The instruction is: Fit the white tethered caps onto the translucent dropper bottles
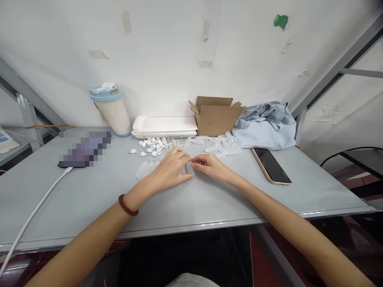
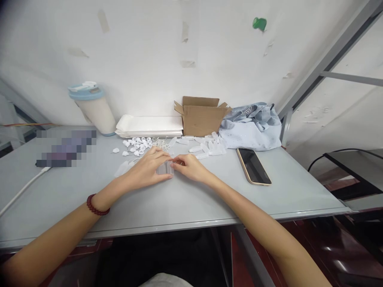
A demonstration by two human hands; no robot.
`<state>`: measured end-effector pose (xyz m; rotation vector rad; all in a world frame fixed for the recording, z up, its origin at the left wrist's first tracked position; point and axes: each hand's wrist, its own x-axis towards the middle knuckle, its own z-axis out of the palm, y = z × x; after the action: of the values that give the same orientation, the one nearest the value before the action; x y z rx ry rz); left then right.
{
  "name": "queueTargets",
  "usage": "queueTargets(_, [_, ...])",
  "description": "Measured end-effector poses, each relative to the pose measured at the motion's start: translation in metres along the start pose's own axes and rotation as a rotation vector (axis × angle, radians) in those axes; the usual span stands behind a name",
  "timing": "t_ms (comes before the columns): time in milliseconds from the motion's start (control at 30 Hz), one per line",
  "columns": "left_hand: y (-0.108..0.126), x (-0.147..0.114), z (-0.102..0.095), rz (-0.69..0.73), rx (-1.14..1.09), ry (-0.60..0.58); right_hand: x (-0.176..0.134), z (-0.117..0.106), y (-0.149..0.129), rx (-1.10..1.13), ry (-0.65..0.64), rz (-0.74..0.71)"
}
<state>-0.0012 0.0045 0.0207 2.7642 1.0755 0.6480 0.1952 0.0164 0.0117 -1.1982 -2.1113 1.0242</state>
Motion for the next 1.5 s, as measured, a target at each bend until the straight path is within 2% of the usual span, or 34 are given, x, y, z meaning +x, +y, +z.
queueTargets(267, [0.000, -0.001, -0.001, -0.057, -0.002, -0.075, -0.002, 0.002, -0.003, -0.117, -0.005, -0.043])
queueTargets(667, [-0.001, -0.003, -0.001, -0.031, -0.054, -0.068, -0.003, 0.003, -0.004, -0.141, -0.028, -0.045])
queueTargets(1033, [0.002, -0.004, -0.009, -0.048, -0.024, -0.165, -0.004, 0.002, -0.006, -0.137, -0.045, -0.040])
queueTargets(1300, [-0.002, -0.005, -0.009, -0.060, -0.080, -0.170, -0.003, 0.002, -0.004, -0.128, -0.052, -0.052])
queueTargets(1400, [-0.006, -0.004, -0.014, -0.105, -0.145, -0.089, -0.003, -0.002, -0.005, -0.128, -0.039, -0.061])
queueTargets(1500, [-0.016, -0.002, -0.023, -0.247, -0.152, 0.098, -0.001, -0.009, -0.002, -0.182, 0.041, -0.084])
